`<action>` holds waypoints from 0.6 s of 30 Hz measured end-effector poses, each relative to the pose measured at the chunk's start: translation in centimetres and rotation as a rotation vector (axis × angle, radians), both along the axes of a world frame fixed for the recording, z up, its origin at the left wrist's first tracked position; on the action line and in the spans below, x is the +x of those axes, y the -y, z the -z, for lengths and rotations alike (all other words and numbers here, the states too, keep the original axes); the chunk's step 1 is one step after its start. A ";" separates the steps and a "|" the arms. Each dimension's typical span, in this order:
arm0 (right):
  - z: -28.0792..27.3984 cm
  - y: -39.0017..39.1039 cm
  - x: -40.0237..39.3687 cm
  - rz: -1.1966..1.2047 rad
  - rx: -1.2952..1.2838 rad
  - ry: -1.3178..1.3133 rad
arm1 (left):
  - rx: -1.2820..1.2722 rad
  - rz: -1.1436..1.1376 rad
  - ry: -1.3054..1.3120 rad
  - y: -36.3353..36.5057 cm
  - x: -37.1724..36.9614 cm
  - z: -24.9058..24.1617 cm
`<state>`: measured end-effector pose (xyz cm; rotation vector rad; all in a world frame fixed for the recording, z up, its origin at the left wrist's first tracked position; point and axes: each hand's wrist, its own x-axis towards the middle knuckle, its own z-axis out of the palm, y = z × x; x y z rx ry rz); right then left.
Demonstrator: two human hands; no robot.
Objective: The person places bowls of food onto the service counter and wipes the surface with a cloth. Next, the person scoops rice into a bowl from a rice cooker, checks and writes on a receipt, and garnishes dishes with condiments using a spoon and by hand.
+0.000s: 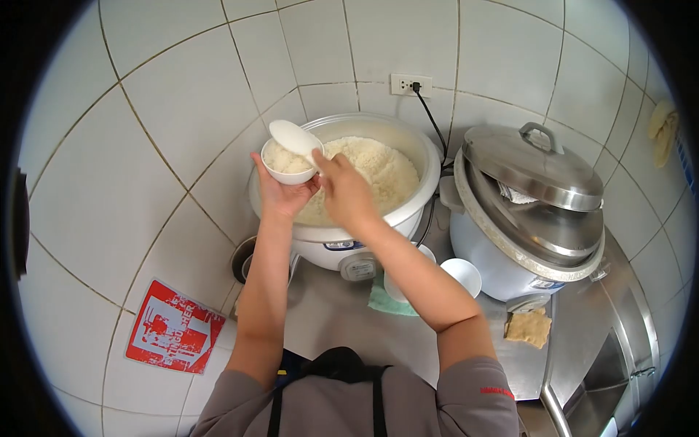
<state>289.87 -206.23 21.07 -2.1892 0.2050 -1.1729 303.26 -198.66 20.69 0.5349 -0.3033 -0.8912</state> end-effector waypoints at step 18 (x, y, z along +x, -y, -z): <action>-4.1 -6.4 -4.0 -0.212 -0.365 -0.043 | -0.059 -0.018 -0.164 -11.7 -3.9 0.2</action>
